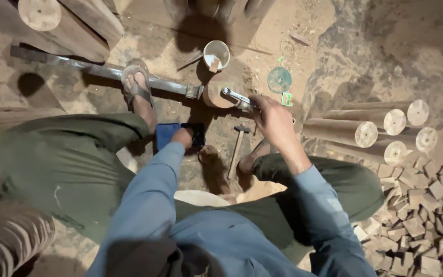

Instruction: The person sits on the floor and assembles small wooden dowels with metal hardware. They use a hammer to tap the dowels into place and a wrench to tighten the nuts, repeating the process for multiple units.

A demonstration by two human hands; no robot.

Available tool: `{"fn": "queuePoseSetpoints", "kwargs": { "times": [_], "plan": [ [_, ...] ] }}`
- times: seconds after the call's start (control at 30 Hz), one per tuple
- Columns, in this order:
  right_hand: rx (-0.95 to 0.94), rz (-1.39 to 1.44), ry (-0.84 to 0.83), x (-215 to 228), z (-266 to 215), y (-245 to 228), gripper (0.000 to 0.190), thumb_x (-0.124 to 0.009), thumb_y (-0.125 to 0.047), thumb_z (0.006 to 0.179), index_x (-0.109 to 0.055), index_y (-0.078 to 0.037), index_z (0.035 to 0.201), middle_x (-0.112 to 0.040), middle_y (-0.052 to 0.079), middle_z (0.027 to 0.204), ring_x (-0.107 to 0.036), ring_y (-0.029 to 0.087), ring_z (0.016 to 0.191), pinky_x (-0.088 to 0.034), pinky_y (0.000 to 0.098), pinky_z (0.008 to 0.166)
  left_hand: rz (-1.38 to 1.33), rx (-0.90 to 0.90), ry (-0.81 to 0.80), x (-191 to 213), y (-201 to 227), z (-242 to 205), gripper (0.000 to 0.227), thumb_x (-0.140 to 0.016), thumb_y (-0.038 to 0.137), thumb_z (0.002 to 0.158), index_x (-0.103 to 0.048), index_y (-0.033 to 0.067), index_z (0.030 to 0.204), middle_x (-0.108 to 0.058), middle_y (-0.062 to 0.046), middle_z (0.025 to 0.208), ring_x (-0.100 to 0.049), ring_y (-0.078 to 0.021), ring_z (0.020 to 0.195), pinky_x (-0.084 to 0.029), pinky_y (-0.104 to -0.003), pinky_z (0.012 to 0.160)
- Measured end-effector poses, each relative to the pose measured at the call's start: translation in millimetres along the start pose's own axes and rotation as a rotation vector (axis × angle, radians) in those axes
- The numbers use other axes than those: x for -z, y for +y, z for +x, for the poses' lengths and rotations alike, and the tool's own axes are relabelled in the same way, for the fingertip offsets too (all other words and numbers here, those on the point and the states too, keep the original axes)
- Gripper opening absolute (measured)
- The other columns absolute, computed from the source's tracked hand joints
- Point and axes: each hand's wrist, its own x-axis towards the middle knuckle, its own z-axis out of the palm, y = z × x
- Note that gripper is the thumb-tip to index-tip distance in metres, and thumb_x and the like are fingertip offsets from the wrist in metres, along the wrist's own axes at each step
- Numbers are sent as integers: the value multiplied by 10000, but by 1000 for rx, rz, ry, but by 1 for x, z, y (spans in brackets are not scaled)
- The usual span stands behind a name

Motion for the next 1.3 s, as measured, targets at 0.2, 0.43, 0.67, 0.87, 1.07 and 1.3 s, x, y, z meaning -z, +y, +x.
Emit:
{"fn": "queuePoseSetpoints", "kwargs": {
  "times": [0.2, 0.43, 0.67, 0.87, 1.07, 1.3],
  "plan": [
    [-148, 21, 45, -17, 11, 16, 158, -695, -236, 959, -751, -102, 1019, -716, 167, 824, -677, 388, 755, -511, 480, 633, 39, 41, -116, 23, 3, -6, 553, -894, 415, 740, -735, 33, 1108, -703, -207, 1186, -681, -367, 1105, -565, -455, 933],
    [-298, 742, 352, -14, 21, 38, 331, -588, -233, 1096, -642, -28, 842, -516, -59, 661, -426, 37, 600, -341, 239, 541, -44, 40, 67, -4, 30, -16, 494, -616, 269, 1005, -522, 189, 1484, -670, -267, 1218, -678, -452, 1057, -544, -545, 873],
    [-431, 1029, 250, 8, -6, 27, 306, -558, -299, 1085, -677, -53, 948, -544, -34, 647, -378, 22, 510, -254, 206, 462, -72, 75, -207, 8, 14, 2, 341, -647, 245, 991, -557, 155, 1307, -652, -171, 1050, -630, -314, 893, -498, -429, 738],
    [-432, 1258, 302, 17, -14, 31, 317, -598, -337, 1083, -664, -50, 964, -549, -25, 703, -436, 48, 559, -305, 217, 488, -629, 114, -516, 54, 12, -18, 221, -675, 224, 979, -587, 126, 1156, -637, -89, 906, -589, -197, 752, -460, -329, 622],
    [-403, 1461, 318, 28, -36, 26, 321, -602, -361, 1080, -636, -51, 1000, -502, -26, 660, -409, 62, 529, -301, 222, 473, -1248, -71, -542, 119, 64, -91, 142, -702, 204, 967, -616, 97, 1004, -622, -6, 762, -548, -79, 611, -421, -230, 506],
    [-365, 1314, 326, 24, -45, 26, 307, -596, -339, 1080, -663, -48, 1010, -515, -28, 666, -404, 53, 529, -294, 223, 477, -1218, -233, -229, 152, 119, -159, 162, -665, 227, 998, -561, 102, 996, -633, 7, 773, -585, -66, 648, -428, -221, 562]
  ]
}}
